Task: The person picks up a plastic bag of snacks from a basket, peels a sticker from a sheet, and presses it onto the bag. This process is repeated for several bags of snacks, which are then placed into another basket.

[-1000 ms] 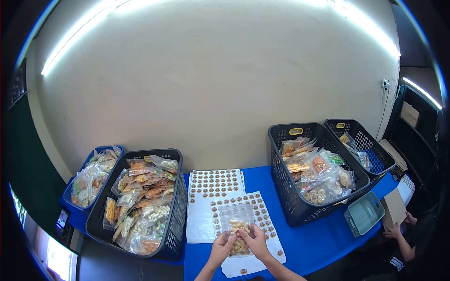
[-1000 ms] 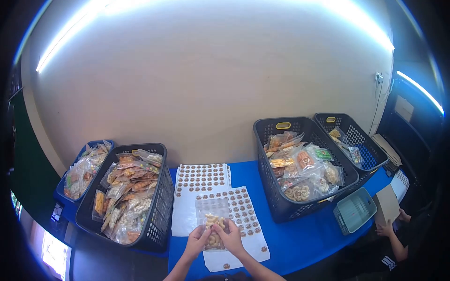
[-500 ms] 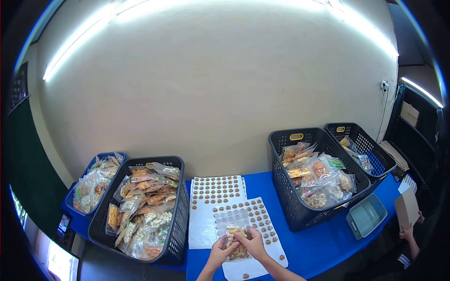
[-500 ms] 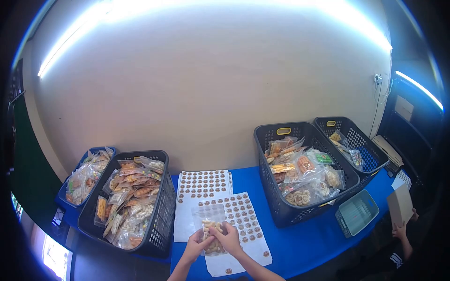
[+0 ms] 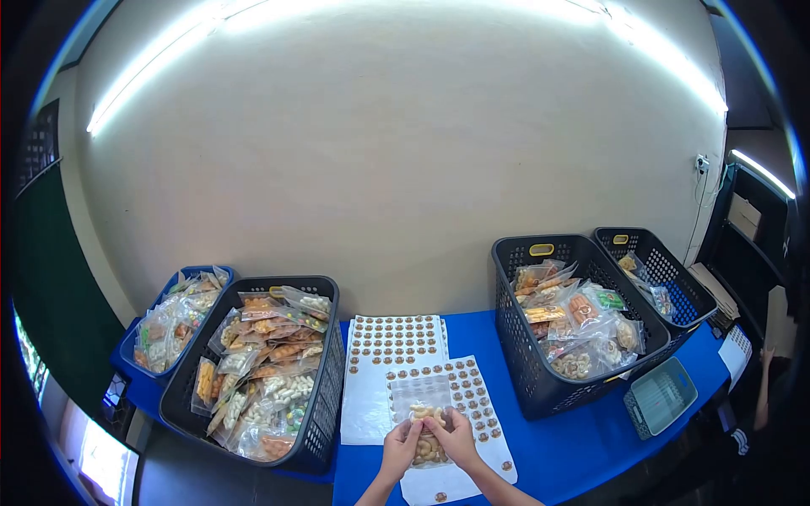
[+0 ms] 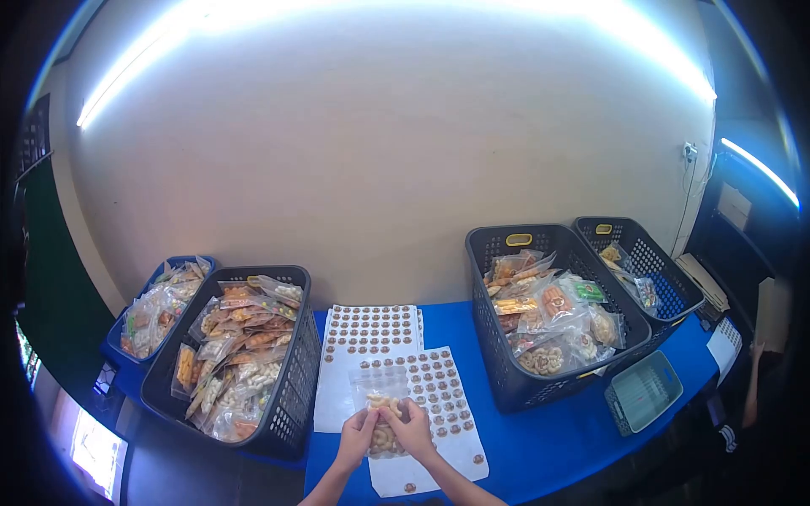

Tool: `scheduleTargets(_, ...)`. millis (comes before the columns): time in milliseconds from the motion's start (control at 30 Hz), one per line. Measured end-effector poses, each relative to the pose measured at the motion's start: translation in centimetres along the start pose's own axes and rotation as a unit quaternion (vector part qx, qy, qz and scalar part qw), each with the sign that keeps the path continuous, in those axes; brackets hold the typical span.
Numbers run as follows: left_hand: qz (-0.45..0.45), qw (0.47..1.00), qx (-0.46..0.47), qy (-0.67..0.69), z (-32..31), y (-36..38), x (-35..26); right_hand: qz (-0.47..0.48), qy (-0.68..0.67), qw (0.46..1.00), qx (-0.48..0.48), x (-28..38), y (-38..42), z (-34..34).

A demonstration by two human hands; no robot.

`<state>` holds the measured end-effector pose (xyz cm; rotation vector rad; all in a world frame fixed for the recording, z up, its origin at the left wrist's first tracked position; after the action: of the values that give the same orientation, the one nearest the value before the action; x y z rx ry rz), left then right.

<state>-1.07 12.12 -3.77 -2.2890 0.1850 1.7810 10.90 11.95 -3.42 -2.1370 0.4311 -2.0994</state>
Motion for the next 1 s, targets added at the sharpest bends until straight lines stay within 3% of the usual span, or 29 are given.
scheduleTargets(167,0.016,1.000,0.008,-0.026,-0.2,0.5,-0.8,0.008,-0.078,0.996,-0.040,1.1,0.2,0.1)
scheduleTargets(467,0.037,0.999,-0.023,-0.001,1.0,1.2,0.6,-0.028,-0.055,0.997,0.041,0.8,0.2,-0.3)
scheduleTargets(567,0.016,1.000,-0.022,0.006,1.0,0.7,-0.2,0.007,-0.009,0.999,0.032,1.3,0.7,-1.1)
scheduleTargets(767,-0.014,0.998,-0.062,-0.020,1.7,-0.2,-0.7,-0.037,0.042,0.997,0.061,2.3,1.3,-0.8)
scheduleTargets(1000,-0.002,1.000,0.001,0.018,0.9,0.2,-0.8,-0.067,-0.062,0.994,0.059,2.2,1.9,-0.6)
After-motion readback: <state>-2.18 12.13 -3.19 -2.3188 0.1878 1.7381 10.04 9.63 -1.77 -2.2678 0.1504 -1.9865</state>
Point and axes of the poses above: each hand's wrist, its own y-axis away from the middle knuckle, its own z-axis out of the back of the hand, x = y × z, the point moved 9 cm from there along -y, towards the middle knuckle, and after that the axes turned 1 degree about x, right-handed, at the moved point
